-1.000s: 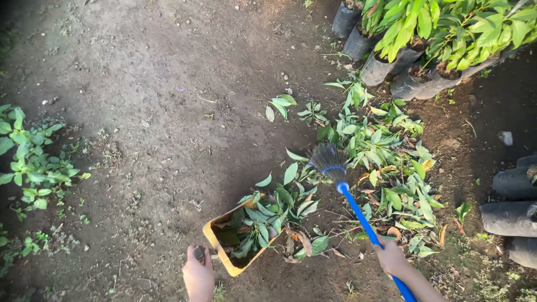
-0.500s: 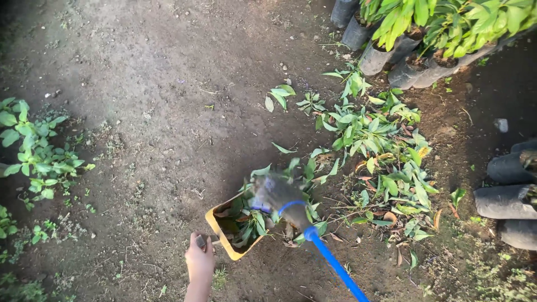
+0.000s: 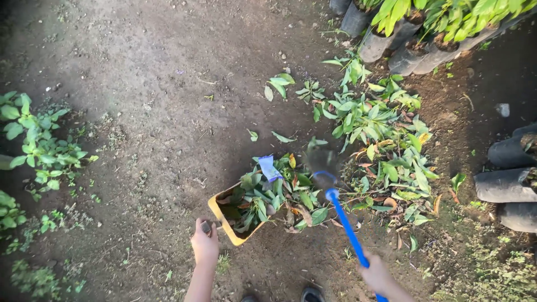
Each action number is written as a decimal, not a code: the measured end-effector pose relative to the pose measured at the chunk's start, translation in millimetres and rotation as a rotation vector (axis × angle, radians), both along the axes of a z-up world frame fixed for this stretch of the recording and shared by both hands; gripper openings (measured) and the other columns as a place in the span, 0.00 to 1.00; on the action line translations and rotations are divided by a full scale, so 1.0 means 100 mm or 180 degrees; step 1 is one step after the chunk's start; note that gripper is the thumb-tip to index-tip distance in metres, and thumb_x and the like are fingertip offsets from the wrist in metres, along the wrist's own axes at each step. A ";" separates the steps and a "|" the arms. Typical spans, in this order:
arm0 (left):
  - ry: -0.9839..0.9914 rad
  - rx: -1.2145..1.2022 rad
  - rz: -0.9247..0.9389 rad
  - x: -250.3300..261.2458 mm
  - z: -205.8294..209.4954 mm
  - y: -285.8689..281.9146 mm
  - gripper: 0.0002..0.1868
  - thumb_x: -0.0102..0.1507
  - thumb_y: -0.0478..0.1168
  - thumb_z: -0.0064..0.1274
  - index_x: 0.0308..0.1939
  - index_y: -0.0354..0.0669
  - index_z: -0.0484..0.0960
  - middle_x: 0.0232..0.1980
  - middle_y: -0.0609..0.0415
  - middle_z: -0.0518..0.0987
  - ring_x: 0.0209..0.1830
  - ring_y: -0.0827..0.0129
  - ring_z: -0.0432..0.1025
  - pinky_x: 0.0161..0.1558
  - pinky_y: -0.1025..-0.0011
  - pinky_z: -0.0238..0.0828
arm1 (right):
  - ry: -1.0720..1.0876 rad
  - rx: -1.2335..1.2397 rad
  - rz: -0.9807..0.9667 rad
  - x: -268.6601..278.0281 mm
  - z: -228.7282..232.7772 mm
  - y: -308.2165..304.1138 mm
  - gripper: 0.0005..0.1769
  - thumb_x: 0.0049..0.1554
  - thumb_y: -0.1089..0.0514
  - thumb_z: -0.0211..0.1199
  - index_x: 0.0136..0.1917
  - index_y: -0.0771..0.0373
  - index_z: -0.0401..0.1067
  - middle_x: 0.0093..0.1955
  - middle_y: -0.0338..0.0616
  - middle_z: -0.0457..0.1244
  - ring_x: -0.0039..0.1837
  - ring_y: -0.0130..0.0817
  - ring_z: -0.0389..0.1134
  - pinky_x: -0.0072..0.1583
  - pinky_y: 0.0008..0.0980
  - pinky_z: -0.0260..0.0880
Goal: Sweep fallen leaves into a dustpan and empty them into a wheelbarrow in a plant nursery.
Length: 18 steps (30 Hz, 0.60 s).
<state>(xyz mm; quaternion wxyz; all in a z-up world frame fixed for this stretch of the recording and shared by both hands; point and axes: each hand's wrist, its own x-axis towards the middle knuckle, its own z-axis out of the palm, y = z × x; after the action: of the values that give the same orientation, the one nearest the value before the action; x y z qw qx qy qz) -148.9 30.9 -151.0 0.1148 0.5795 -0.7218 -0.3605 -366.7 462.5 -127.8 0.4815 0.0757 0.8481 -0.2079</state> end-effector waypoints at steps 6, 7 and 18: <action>-0.0002 -0.0023 -0.0112 0.02 -0.04 0.03 0.12 0.65 0.40 0.54 0.52 0.46 0.75 0.43 0.39 0.85 0.45 0.51 0.82 0.45 0.58 0.78 | 0.0728 -0.2170 0.0962 0.67 -2.16 1.16 0.44 0.52 0.60 0.63 0.81 0.54 0.58 0.54 0.29 0.59 0.42 0.22 0.70 0.42 0.26 0.69; 0.0004 -0.0037 -0.0117 -0.03 -0.02 0.03 0.12 0.65 0.40 0.54 0.52 0.46 0.75 0.43 0.39 0.85 0.45 0.51 0.82 0.45 0.58 0.78 | 0.0738 -0.2182 0.0958 0.72 -2.10 1.05 0.44 0.52 0.60 0.63 0.81 0.54 0.58 0.54 0.29 0.59 0.42 0.22 0.70 0.42 0.26 0.69; -0.0184 0.0021 -0.0235 -0.21 0.01 0.21 0.15 0.64 0.41 0.55 0.53 0.46 0.73 0.43 0.37 0.84 0.45 0.42 0.79 0.45 0.52 0.75 | -0.1324 -0.3367 -0.2032 -0.05 1.09 -1.34 0.32 0.57 0.54 0.60 0.74 0.59 0.63 0.63 0.52 0.70 0.57 0.39 0.79 0.56 0.36 0.83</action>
<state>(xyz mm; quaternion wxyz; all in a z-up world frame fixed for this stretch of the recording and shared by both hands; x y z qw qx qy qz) -170.1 51.9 -149.9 0.0785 0.5631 -0.7445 -0.3499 -371.3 328.2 -18.3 0.5224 0.1153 0.4562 -0.7111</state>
